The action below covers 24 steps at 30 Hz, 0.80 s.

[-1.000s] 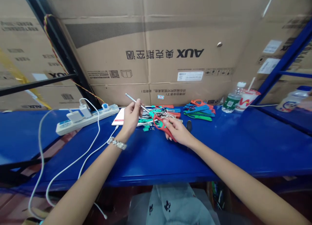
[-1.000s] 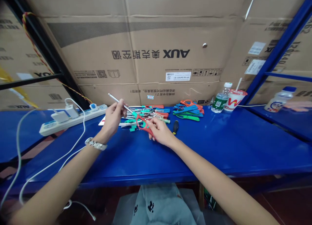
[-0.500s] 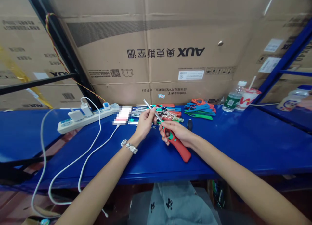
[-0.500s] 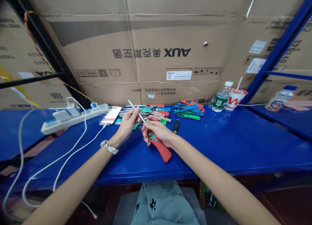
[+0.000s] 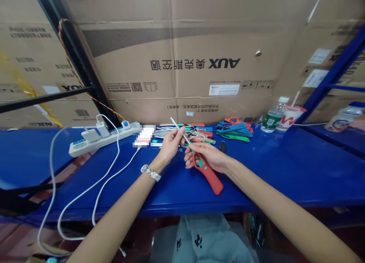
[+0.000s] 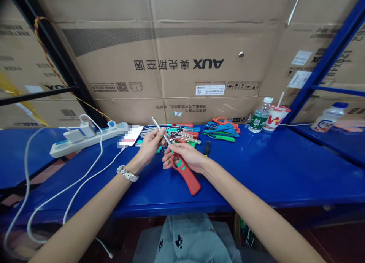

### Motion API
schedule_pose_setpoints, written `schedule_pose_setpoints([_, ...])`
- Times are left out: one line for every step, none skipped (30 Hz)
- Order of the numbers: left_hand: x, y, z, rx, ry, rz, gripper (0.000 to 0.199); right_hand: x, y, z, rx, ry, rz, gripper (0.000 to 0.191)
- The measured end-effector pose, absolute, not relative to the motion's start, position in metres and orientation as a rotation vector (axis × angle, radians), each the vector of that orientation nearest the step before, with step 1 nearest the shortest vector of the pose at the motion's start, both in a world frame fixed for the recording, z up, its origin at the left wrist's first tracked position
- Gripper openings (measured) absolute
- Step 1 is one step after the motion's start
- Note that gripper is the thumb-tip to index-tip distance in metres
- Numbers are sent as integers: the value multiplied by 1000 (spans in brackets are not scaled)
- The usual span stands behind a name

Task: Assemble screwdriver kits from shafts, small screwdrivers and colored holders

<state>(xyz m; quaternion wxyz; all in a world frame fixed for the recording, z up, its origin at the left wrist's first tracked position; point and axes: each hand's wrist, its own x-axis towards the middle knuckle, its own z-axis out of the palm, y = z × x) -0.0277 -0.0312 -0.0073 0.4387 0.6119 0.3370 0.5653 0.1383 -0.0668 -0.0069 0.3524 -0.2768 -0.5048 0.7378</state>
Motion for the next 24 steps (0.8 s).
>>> schedule_pose_setpoints([-27,-32,-7,1515,831,1405,50,139,-66,-7,-705,-1303,1913,31])
schedule_pose_setpoints([-27,-32,-7,1510,826,1404,50,139,-67,-7,-696,-1299,1909,32])
schedule_pose_setpoints([-26,-32,-7,1503,823,1405,51,139,-67,-6,-691,-1295,1902,32])
schedule_pose_setpoints([-26,-32,-7,1498,822,1408,51,139,-67,-6,-690,-1293,1896,33])
schedule_pose_setpoints([-26,-33,-7,1496,824,1412,51,139,-68,-5,-693,-1293,1893,33])
schedule_pose_setpoints([-26,-33,-6,1496,828,1416,50,138,-69,-5,-701,-1295,1889,34])
schedule_pose_setpoints([-26,-33,-6,1498,828,1418,50,138,-70,-4,-714,-1300,1884,35])
schedule_pose_setpoints([-26,-33,-6,1499,826,1418,50,138,-70,-3,-729,-1307,1880,35])
schedule_pose_setpoints([-26,-32,-6,1500,823,1417,50,137,-71,-3,-745,-1312,1878,36])
schedule_pose_setpoints([-26,-32,-6,1502,819,1414,50,137,-71,-2,-761,-1314,1876,36])
schedule_pose_setpoints([-26,-32,-6,1504,816,1410,49,137,-72,-2,-774,-1315,1876,35])
schedule_pose_setpoints([-26,-32,-6,1507,813,1410,49,137,-72,-2,-784,-1315,1875,35])
schedule_pose_setpoints([-26,-32,-6,1510,812,1409,48,137,-72,-2,-789,-1313,1873,34])
schedule_pose_setpoints([-26,-32,-6,1513,812,1408,48,137,-72,-2,-790,-1311,1869,34])
schedule_pose_setpoints([-26,-32,-6,1517,811,1408,48,137,-72,-2,-790,-1305,1864,33])
schedule_pose_setpoints([-26,-32,-6,1523,813,1408,48,137,-72,-1,-792,-1297,1864,32])
schedule_pose_setpoints([-27,-32,-6,1530,818,1409,48,137,-72,-1,-797,-1287,1874,30])
schedule_pose_setpoints([-27,-33,-6,1537,826,1411,47,137,-72,0,-803,-1278,1895,29])
schedule_pose_setpoints([-27,-33,-6,1544,833,1412,47,138,-71,1,-810,-1269,1925,29])
schedule_pose_setpoints([-28,-33,-6,1548,837,1413,46,138,-71,1,-816,-1262,1956,29])
schedule_pose_setpoints([-28,-33,-6,1549,838,1414,46,138,-71,2,-821,-1254,1981,30])
schedule_pose_setpoints([-28,-33,-6,1547,834,1413,46,139,-71,2,-825,-1245,1998,31])
schedule_pose_setpoints([-28,-33,-7,1543,829,1410,47,139,-71,1,-831,-1234,2005,31])
schedule_pose_setpoints([-28,-33,-7,1539,824,1406,47,139,-70,1,-839,-1223,2003,31])
